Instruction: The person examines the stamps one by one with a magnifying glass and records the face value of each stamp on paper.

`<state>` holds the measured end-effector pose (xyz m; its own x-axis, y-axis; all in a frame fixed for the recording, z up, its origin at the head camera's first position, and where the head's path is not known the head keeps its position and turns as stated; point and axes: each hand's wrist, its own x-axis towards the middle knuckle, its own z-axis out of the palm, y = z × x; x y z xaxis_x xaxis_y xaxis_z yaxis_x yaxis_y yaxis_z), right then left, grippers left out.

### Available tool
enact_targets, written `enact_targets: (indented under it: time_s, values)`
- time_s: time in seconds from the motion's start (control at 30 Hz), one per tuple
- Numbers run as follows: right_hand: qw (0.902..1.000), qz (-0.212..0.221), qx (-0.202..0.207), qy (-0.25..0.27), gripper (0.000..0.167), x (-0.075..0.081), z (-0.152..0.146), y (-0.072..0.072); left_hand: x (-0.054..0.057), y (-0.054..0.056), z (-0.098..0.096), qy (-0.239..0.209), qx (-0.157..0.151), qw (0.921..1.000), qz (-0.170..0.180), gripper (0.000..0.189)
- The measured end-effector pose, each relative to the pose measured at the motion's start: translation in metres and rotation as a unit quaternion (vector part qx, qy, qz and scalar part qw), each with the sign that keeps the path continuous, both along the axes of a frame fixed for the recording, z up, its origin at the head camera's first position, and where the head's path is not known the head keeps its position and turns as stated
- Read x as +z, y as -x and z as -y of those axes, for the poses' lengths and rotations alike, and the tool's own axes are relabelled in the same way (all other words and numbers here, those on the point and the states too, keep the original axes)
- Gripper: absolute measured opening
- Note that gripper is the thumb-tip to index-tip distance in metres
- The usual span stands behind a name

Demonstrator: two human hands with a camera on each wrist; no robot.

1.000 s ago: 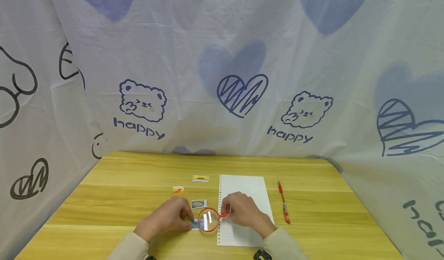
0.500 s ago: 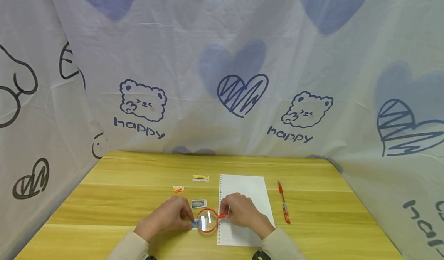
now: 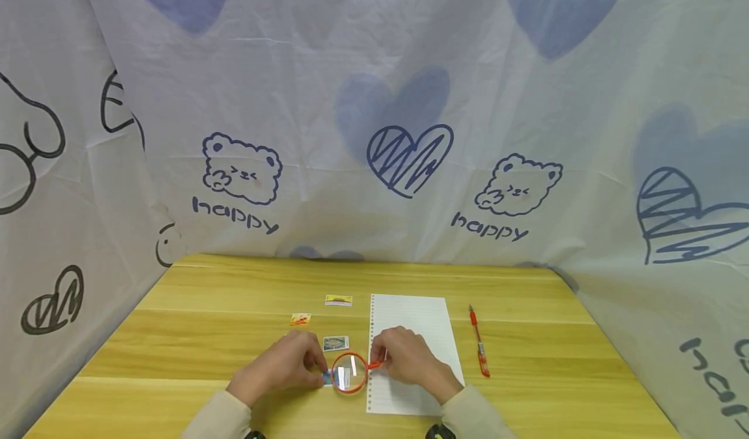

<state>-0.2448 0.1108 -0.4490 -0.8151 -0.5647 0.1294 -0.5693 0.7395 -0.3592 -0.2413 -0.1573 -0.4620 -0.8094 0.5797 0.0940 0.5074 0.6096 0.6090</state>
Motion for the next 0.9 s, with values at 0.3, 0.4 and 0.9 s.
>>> enact_targets:
  time_s: [0.3, 0.4, 0.9]
  values:
    - [1.0, 0.002, -0.001, 0.003, 0.026, 0.0024, -0.0017, -0.0003, 0.0, -0.0005, 0.0001, 0.001, 0.002, 1.0, 0.004, 0.012]
    - [1.0, 0.003, 0.0, 0.004, 0.027, 0.0032, -0.0019, -0.0008, 0.0002, 0.0, 0.0002, 0.002, 0.0, 1.0, 0.002, 0.012]
    - [0.9999, -0.008, 0.005, 0.007, 0.028, 0.0072, -0.0066, -0.0014, 0.0006, -0.0008, 0.0003, -0.001, -0.001, 1.0, 0.007, 0.012]
